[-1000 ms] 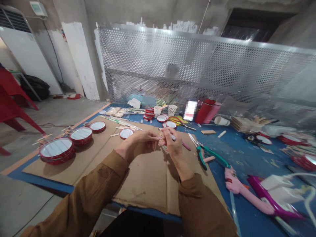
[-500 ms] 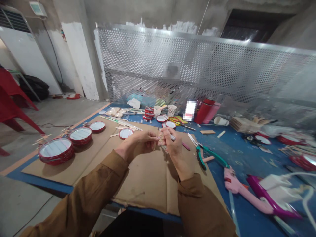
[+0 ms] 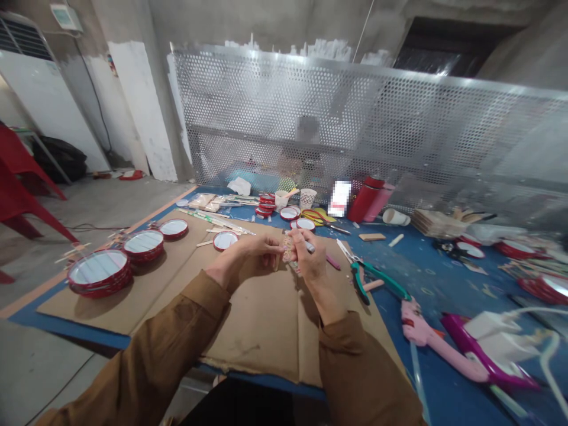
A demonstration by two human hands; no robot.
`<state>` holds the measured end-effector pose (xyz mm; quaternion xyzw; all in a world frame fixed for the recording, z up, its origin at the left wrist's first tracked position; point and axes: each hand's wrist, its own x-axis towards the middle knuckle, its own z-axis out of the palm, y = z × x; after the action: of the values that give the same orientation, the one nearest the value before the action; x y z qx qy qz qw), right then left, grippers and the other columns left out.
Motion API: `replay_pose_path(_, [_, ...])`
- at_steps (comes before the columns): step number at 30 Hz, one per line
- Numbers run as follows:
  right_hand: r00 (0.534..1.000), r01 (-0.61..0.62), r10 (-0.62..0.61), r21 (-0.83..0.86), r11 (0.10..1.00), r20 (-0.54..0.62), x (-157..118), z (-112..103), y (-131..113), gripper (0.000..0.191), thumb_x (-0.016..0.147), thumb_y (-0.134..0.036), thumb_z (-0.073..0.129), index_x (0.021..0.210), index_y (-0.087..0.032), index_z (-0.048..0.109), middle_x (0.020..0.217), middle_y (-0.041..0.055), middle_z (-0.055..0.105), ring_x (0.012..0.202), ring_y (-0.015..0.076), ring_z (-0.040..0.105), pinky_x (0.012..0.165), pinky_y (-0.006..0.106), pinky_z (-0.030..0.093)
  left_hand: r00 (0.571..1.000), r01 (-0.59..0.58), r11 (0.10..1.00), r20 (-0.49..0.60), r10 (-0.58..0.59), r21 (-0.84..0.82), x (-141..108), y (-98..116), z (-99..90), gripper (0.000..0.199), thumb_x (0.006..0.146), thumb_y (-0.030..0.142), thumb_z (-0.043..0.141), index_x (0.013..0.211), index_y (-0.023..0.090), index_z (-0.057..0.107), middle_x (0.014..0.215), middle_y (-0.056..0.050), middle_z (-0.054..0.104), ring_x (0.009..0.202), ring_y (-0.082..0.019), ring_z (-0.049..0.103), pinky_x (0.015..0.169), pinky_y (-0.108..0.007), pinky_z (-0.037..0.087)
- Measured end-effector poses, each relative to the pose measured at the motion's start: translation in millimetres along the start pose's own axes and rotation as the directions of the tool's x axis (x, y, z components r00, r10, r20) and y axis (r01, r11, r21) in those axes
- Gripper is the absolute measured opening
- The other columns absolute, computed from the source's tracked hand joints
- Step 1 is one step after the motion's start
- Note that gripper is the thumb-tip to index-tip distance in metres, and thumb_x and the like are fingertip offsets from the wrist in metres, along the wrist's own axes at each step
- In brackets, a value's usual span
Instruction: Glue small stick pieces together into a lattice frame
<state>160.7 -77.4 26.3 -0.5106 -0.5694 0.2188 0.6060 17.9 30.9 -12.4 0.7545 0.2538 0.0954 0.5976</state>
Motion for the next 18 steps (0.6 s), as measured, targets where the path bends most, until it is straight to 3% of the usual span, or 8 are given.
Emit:
replay_pose_path(11, [1.000, 0.009, -0.009, 0.002, 1.000, 0.005, 0.7, -1.5, 5.1, 0.042, 0.083, -0.062, 0.057, 0.073, -0.021, 0.060, 0.054, -0.0040, 0.050, 0.044, 0.0105, 0.045, 0.040, 0.022, 0.038, 1.000, -0.005, 1.000, -0.015, 0.005, 0.026, -2.6, 2.1, 0.2, 0.052, 0.081, 0.063, 0.061, 0.078, 0.012, 0.066, 0.063, -0.005, 0.067, 0.055, -0.012, 0.058, 0.058, -0.024, 0.046])
replay_pose_path(18, [1.000, 0.019, -0.019, 0.009, 1.000, -0.002, -1.4, 1.0, -4.7, 0.042, 0.084, -0.061, 0.055, 0.070, -0.022, 0.055, 0.053, -0.0047, 0.049, 0.042, 0.0098, 0.043, 0.039, 0.022, 0.035, 1.000, 0.022, 0.999, -0.014, -0.021, 0.039, -6.5, 8.0, 1.8, 0.052, 0.083, 0.062, 0.060, 0.077, 0.011, 0.066, 0.064, -0.006, 0.067, 0.057, -0.013, 0.059, 0.062, -0.025, 0.047])
